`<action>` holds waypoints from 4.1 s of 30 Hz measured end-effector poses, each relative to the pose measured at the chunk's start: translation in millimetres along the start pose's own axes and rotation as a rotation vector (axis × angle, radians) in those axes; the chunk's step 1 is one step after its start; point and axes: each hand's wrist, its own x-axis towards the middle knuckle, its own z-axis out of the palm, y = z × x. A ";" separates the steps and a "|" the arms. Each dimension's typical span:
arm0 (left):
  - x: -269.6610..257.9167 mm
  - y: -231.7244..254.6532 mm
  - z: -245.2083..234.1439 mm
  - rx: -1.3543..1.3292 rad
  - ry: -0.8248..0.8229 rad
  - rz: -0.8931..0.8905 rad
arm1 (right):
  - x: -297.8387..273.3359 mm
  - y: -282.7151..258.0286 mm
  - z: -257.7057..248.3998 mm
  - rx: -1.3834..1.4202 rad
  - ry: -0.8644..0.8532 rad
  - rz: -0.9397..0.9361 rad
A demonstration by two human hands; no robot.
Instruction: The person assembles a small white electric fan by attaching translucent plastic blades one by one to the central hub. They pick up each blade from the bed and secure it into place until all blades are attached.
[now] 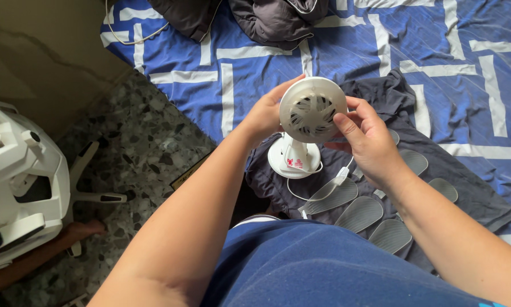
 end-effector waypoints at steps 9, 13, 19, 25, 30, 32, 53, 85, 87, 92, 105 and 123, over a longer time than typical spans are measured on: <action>-21.3 26.6 44.9 0.010 0.195 0.018 | -1.9 3.1 -4.9 0.050 0.093 -0.004; -24.7 21.5 46.9 -0.115 0.076 0.118 | -2.4 2.6 -5.6 0.070 0.113 0.004; -29.4 11.5 38.2 -0.102 0.068 0.115 | -5.1 1.4 -0.9 0.050 0.117 0.008; -25.4 7.7 31.7 -0.100 0.128 0.154 | -10.7 30.9 -14.7 0.082 0.077 0.062; -12.1 16.0 26.6 -0.017 0.146 0.115 | -26.3 121.8 -65.9 0.162 0.287 0.323; -6.8 18.0 26.3 0.029 0.157 0.146 | -39.6 166.3 -92.7 0.219 0.397 0.408; 53.0 -41.1 13.8 0.002 0.137 0.220 | -122.7 382.6 -130.6 0.037 0.537 1.185; 4.9 2.4 93.5 0.037 0.181 0.119 | -35.4 36.1 -109.5 0.663 0.482 0.050; 4.7 7.1 89.4 0.068 0.237 0.093 | -27.0 8.2 -98.1 0.639 0.401 0.034; 6.4 19.8 79.1 -0.100 0.205 0.020 | -18.8 -31.0 -64.3 0.534 0.442 -0.014; 8.5 25.5 57.7 -0.132 0.152 -0.004 | 25.0 -49.7 -68.9 0.435 0.514 -0.156; 9.4 28.1 65.0 0.060 0.194 0.002 | 71.5 -72.9 -90.8 1.018 0.353 -0.143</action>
